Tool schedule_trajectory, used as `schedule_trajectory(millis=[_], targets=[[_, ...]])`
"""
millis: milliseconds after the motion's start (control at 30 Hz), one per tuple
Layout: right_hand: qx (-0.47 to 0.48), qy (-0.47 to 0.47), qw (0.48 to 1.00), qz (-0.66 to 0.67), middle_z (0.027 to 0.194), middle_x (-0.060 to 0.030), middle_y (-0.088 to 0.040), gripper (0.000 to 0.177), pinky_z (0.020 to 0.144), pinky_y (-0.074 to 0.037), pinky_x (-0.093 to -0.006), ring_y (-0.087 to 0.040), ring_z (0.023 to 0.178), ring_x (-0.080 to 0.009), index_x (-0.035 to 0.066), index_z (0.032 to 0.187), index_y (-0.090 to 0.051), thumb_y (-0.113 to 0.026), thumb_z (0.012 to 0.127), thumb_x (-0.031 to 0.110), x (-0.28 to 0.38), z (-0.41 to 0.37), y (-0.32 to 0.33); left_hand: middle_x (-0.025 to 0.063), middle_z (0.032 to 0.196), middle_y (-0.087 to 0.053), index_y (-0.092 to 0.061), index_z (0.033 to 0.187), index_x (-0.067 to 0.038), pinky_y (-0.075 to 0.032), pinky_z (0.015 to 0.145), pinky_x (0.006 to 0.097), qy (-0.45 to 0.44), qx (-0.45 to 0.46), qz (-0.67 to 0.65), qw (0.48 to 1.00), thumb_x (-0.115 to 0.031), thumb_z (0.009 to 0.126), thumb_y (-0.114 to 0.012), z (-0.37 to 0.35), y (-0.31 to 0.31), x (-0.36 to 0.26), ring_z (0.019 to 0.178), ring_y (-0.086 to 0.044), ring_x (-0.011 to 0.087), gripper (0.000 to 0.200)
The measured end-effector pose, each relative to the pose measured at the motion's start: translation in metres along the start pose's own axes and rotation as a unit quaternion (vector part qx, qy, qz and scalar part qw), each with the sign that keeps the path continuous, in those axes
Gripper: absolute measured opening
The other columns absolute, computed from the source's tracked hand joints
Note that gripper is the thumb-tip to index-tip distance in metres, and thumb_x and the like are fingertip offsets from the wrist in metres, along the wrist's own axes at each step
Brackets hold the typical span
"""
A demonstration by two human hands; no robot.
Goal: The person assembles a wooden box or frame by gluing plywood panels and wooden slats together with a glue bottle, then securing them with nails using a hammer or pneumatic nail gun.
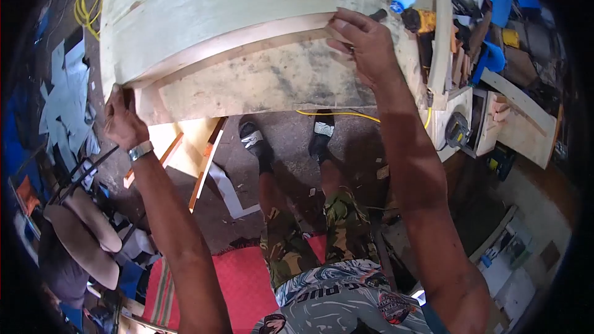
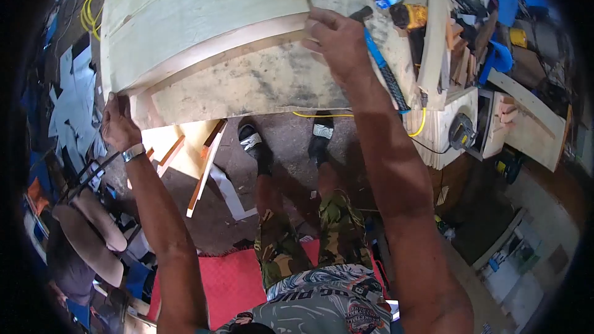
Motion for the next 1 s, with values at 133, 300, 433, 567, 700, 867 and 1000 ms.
schedule_trajectory(millis=[133,300,433,567,700,867,1000], targets=[[-0.047,-0.015,0.994,-0.094,0.101,-0.0105,-0.066,0.035,0.078,-0.057,-0.0307,-0.064,0.093,-0.0164,-0.005,0.111,-0.064,-0.064,0.09,0.023,0.005,0.004,-0.006,0.0128,0.091,-0.069,-0.068,0.094,0.006,-0.057,0.076,0.0312,-0.024,-0.019,-0.015,0.999,-0.01,0.085,-0.073,0.006,0.006,0.006,0.081,-0.066,0.0197,0.019],[-0.132,-0.035,0.988,-0.076,0.096,-0.0127,-0.066,0.035,0.07,-0.059,-0.0282,-0.065,0.084,-0.0162,-0.009,0.105,-0.063,-0.065,0.09,0.023,0.013,0.002,-0.025,0.0131,0.089,-0.068,-0.066,0.093,0.008,-0.057,0.075,0.029,0.008,-0.086,0.014,0.996,-0.007,0.083,-0.074,-0.001,-0.007,-0.004,0.077,-0.065,0.0178,0.02],[-0.124,-0.028,0.991,-0.049,0.086,-0.0111,-0.067,0.032,0.062,-0.058,-0.0257,-0.066,0.073,-0.016,-0.009,0.101,-0.065,-0.071,0.087,0.02,0.002,0.019,-0.012,0.0146,0.093,-0.067,-0.066,0.096,0.008,-0.057,0.079,0.0302,-0.004,-0.028,-0.028,0.999,-0.006,0.084,-0.072,0.003,0.001,0.003,0.083,-0.064,0.0194,0.02],[-0.112,-0.042,0.991,-0.059,0.085,-0.0113,-0.068,0.031,0.064,-0.059,-0.0258,-0.067,0.075,-0.016,-0.008,0.1,-0.065,-0.074,0.084,0.017,0.008,0.025,-0.011,0.0151,0.094,-0.067,-0.066,0.097,0.009,-0.056,0.082,0.0298,0.046,-0.049,-0.018,0.998,-0.006,0.084,-0.072,-0.003,-0.007,-0.008,0.086,-0.065,0.0214,0.021],[-0.125,-0.047,0.989,-0.061,0.086,-0.0116,-0.068,0.031,0.064,-0.059,-0.0257,-0.067,0.075,-0.016,-0.008,0.1,-0.065,-0.075,0.083,0.016,0.011,0.024,-0.013,0.0154,0.095,-0.067,-0.066,0.097,0.01,-0.056,0.083,0.0306,0.043,-0.056,-0.009,0.997,-0.006,0.083,-0.073,-0.003,-0.009,-0.011,0.087,-0.065,0.0223,0.022],[-0.117,-0.041,0.991,-0.054,0.088,-0.0119,-0.068,0.024,0.066,-0.059,-0.028,-0.067,0.078,-0.0175,-0.007,0.099,-0.066,-0.071,0.082,0.01,0.004,0.028,-0.009,0.0168,0.101,-0.067,-0.066,0.097,0.009,-0.056,0.083,0.03,0.057,-0.04,-0.036,0.997,-0.004,0.082,-0.074,0.003,-0.002,-0.004,0.089,-0.065,0.0206,0.022],[-0.087,-0.049,0.995,-0.029,0.093,-0.0149,-0.068,0.019,0.073,-0.059,-0.034,-0.067,0.083,-0.0234,-0.006,0.097,-0.065,-0.062,0.084,0.007,-0.008,0.038,0.005,0.0052,0.113,-0.067,-0.065,0.11,-0.032,-0.053,0.083,0.0394,-0.204,0.152,0.657,0.71,-0.034,0.086,-0.059,0.029,0.038,0.0,0.1,-0.065,0.0286,0.025]])
Point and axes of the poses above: each hand's wrist, its own z-axis towards the middle knuckle, its own y-axis out of the back of the hand, x = y × z, the point moved 1 cm from there along z, towards the middle knuckle
